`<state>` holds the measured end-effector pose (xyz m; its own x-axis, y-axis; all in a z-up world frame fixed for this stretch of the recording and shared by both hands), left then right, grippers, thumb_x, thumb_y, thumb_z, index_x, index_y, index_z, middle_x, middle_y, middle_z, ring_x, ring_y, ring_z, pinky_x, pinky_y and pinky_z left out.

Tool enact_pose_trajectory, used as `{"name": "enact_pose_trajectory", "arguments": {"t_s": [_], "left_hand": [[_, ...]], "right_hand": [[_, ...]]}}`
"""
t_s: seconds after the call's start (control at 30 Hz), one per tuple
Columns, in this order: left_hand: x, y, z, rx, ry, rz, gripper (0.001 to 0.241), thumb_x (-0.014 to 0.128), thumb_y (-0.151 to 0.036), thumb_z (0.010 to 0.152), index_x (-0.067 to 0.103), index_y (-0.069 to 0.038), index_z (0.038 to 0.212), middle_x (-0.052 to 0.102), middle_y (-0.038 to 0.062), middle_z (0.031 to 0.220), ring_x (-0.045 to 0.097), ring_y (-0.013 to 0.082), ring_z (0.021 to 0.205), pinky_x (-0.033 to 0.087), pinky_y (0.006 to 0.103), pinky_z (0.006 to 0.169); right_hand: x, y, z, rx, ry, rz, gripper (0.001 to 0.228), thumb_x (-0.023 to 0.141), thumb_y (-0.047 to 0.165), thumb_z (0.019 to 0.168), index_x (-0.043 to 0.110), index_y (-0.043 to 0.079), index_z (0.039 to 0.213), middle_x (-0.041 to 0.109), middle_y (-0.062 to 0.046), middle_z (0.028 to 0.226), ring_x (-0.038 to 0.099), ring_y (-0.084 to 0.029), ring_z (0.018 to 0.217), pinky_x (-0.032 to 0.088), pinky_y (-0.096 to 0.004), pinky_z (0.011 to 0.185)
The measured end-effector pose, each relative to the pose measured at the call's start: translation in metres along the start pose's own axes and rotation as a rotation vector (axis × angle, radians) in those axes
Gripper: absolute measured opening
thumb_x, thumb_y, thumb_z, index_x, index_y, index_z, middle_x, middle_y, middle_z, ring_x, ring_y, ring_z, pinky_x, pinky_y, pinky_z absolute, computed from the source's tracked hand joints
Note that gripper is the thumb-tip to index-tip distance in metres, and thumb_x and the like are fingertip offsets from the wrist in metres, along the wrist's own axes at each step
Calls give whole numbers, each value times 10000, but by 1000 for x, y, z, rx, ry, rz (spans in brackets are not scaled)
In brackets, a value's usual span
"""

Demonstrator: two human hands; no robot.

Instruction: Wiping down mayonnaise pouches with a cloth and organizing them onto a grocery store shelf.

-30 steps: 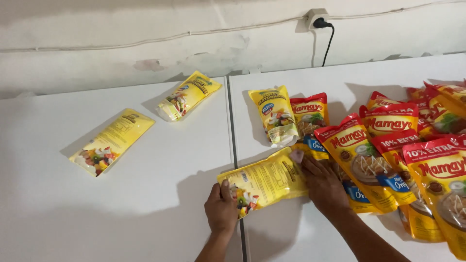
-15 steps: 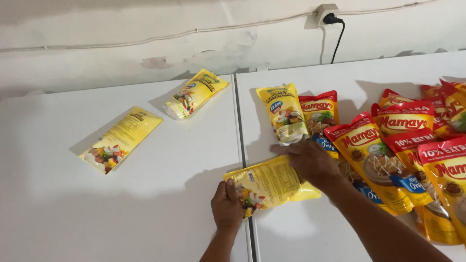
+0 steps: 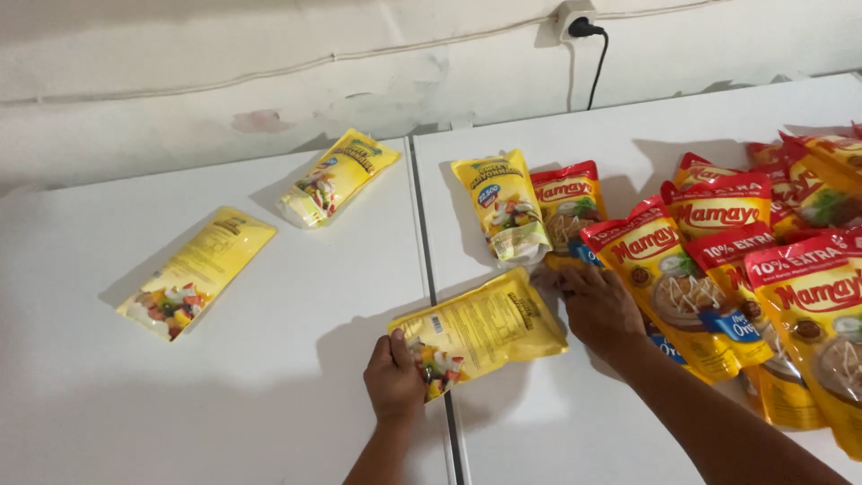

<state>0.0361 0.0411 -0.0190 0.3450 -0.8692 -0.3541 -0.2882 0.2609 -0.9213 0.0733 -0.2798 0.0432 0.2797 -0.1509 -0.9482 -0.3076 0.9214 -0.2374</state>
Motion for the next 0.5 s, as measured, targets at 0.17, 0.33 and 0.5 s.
{"name": "enact_pose_trajectory", "arguments": {"t_s": [0.17,0.33,0.5], "left_hand": [[-18,-35,31,-24,105,143,400,510,-379,1037,638,-47,856,690,90,654,655,183,561,535,368,606],[-17,-51,60,27,261,257,405,529,-405,1036,640,-41,898,701,133,698,643,254,596,540,417,638],[-13,-85,50,-88,260,639,679,533,-724,912,582,-83,1134,771,140,925,739,334,916,569,464,820]], "right_hand": [[-54,11,17,269,-155,372,162,665,170,832,725,190,981,660,-59,1168,639,-279,1022,545,-432,881],[-25,29,15,312,-151,808,258,731,283,869,710,138,1081,678,-83,1080,674,-281,911,563,-418,818],[6,54,26,68,-61,534,337,658,267,923,622,121,1225,677,-87,996,652,-283,944,559,-406,824]]}}
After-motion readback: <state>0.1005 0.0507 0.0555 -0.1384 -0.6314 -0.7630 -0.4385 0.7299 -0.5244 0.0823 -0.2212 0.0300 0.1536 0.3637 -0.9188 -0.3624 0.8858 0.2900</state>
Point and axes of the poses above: each hand's wrist, its own z-axis towards the middle knuckle, its own x-axis out of the palm, y = z × x, the point moved 8 cm from there along z, towards the middle knuckle
